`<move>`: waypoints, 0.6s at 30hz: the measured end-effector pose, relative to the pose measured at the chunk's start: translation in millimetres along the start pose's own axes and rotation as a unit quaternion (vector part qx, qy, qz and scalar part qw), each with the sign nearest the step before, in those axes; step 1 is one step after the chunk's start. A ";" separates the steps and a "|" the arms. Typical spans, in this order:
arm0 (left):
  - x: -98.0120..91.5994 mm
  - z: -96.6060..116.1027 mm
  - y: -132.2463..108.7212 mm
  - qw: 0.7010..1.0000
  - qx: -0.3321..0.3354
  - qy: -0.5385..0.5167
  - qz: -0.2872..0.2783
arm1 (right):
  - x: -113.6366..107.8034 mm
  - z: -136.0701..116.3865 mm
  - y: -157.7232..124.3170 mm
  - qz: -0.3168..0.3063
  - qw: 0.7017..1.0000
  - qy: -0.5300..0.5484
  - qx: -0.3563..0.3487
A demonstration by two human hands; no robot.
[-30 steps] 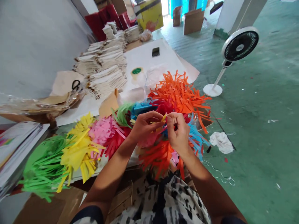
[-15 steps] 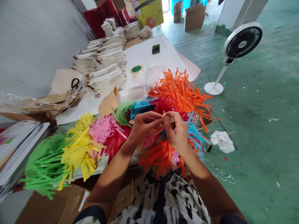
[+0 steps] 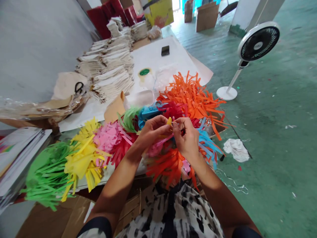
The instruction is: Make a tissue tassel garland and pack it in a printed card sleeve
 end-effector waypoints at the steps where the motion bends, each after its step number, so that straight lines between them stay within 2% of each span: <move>1: -2.0 -0.5 0.8 1.000 -0.002 -0.008 0.007 | -0.4 -0.2 0.3 0.003 1.000 -0.001 0.000; 11: -6.8 9.9 -0.4 0.998 0.031 0.040 0.029 | 0.1 -3.5 -3.0 -0.003 1.000 -0.015 -0.019; 18: -6.1 1.2 0.5 0.999 0.021 0.030 0.033 | 2.7 -8.2 -4.2 -0.004 0.999 -0.041 -0.035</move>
Point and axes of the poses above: each hand's wrist, its own y-axis towards the middle knuckle, its own x-axis out of the palm, z = x × y, the point moved 10 cm from there along y, towards the middle knuckle, and after that the axes turned 4 degrees about y, right-handed, at the moved point
